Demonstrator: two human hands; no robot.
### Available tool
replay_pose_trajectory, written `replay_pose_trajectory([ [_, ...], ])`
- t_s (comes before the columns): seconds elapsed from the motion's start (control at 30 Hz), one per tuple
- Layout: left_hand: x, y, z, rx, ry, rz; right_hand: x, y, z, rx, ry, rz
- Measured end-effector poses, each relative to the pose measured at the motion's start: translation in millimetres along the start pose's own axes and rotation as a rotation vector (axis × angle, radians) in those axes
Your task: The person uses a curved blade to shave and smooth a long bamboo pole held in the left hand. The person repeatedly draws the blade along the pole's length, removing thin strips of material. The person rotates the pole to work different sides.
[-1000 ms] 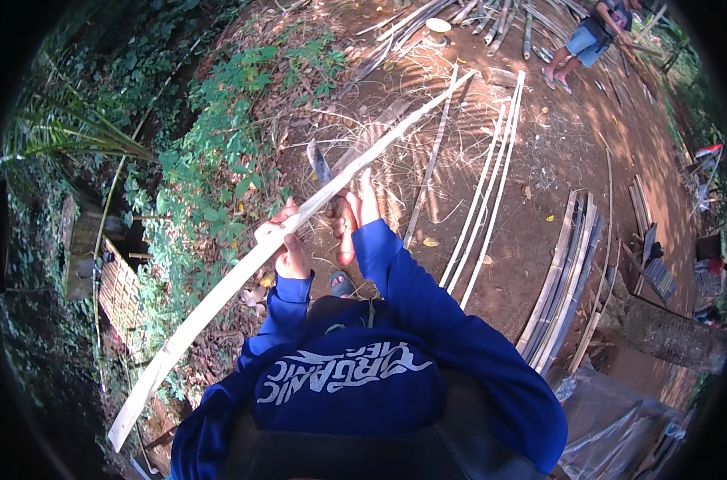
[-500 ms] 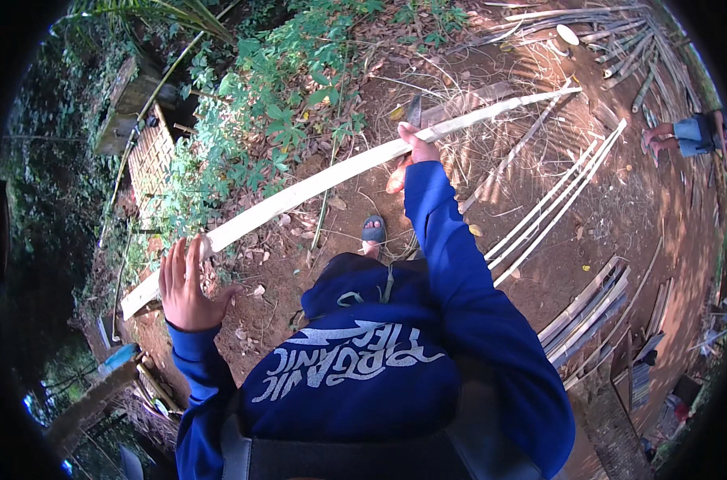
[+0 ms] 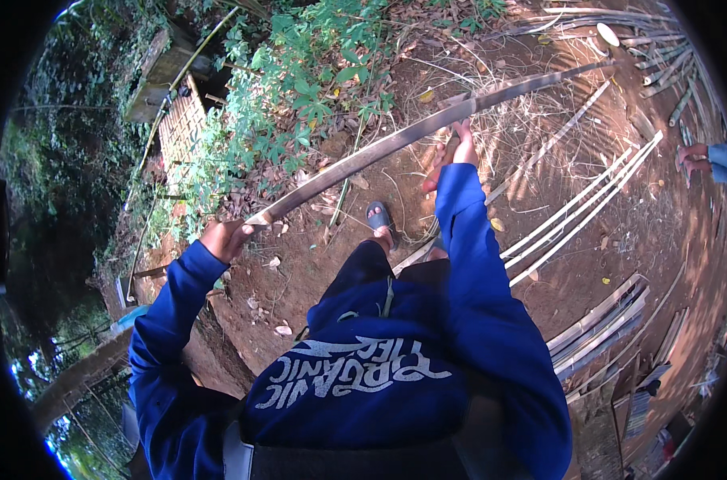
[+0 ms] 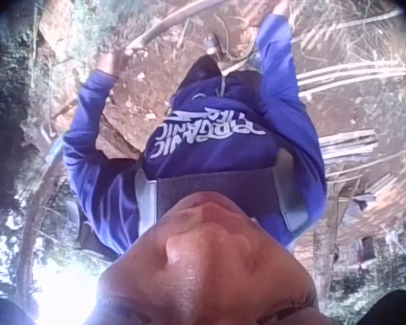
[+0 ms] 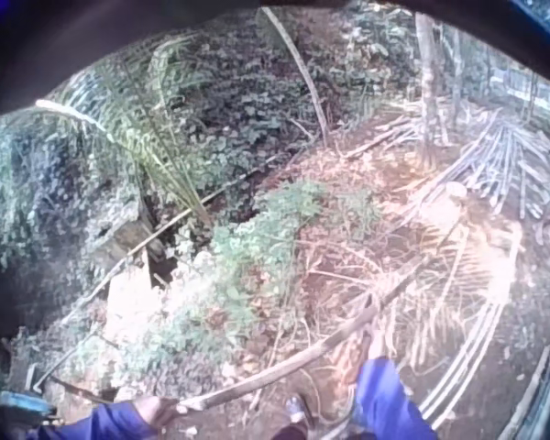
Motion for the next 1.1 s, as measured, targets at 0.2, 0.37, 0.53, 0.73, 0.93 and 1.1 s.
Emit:
replay_pose_trajectory([
  [0.2, -49, 40, -25, 0.056, -0.156, -0.112, 73, -116, 71, 0.43, -0.256, 0.539],
  [0.37, -53, 66, -65, -0.114, 0.043, 0.022, 171, -34, 43, 1.178, -0.626, 0.334],
  [0.53, -42, 72, -44, -0.132, -0.07, 0.047, 217, 94, 76, 1.721, -0.808, -0.135],
  [0.73, -21, 61, -44, -0.281, -0.035, 0.088, 181, 102, 84, 1.934, -0.738, -0.141],
  [0.93, -19, 65, -53, -0.331, 0.043, 0.093, 185, 109, 63, 2.081, -0.594, -0.16],
  [1.1, -18, 67, -62, -0.324, 0.044, 0.063, 163, 83, 44, 2.151, -0.507, -0.027],
])
Point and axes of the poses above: each hand's wrist, its own x-axis away from the middle knuckle, its own y-axis out of the palm, z = x × y, the point moved 4 cm from there along -x, towards the middle knuckle, and after that the axes turned 9 degrees about x, right-handed, at the moved point
